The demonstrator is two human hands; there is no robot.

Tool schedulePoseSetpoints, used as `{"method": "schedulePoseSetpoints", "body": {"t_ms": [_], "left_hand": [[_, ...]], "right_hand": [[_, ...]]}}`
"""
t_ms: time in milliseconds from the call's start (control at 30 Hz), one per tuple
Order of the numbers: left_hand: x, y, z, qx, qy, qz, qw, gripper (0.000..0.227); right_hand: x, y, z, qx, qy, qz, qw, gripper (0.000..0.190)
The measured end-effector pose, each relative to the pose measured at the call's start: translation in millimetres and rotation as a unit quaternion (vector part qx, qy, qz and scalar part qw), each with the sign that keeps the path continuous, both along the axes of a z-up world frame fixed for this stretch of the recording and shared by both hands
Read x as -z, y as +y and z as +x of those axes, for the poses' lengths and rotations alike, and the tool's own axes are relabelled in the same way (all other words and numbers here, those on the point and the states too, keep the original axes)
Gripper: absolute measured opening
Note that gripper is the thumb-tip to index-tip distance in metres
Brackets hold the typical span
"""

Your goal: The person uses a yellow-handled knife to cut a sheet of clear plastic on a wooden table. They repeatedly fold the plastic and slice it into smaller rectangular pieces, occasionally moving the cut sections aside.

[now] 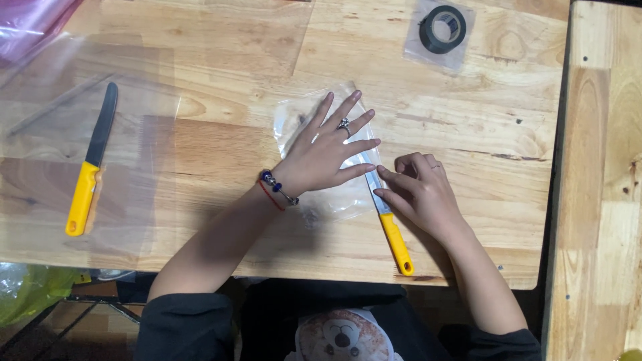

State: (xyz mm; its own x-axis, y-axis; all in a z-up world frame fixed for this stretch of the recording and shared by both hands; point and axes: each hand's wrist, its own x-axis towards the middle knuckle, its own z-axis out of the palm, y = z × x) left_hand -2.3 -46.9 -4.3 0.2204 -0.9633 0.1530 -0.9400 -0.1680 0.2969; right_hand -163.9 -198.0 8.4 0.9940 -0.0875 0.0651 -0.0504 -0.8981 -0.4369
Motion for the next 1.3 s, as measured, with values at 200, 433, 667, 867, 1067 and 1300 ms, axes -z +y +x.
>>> {"method": "schedulePoseSetpoints", "body": {"t_ms": [200, 433, 667, 867, 1067, 1300], "left_hand": [[-11, -6, -13, -0.012, -0.067, -0.021, 0.997, 0.042], [28, -15, -36, -0.038, -0.066, -0.125, 0.989, 0.062], [10, -8, -42, -0.057, -0.052, -0.023, 0.997, 0.065], [8, -6, -43, -0.063, -0.032, -0.018, 0.997, 0.063], [12, -7, -45, -0.073, -0.056, -0.027, 0.995, 0.063], [13, -6, -43, -0.058, -0.052, -0.037, 0.996, 0.075]], "right_hand": [[-1, 0, -3, 0.000, 0.020, -0.006, 1.000, 0.028], [0, 2, -8, -0.004, 0.018, -0.027, 0.999, 0.025], [-1, 2, -28, -0.023, -0.014, -0.079, 0.996, 0.035], [4, -1, -58, -0.055, -0.075, -0.135, 0.986, 0.038], [-15, 32, -65, 0.009, -0.061, -0.095, 0.994, 0.037], [-16, 57, -60, 0.063, -0.092, -0.128, 0.986, 0.024]]}}
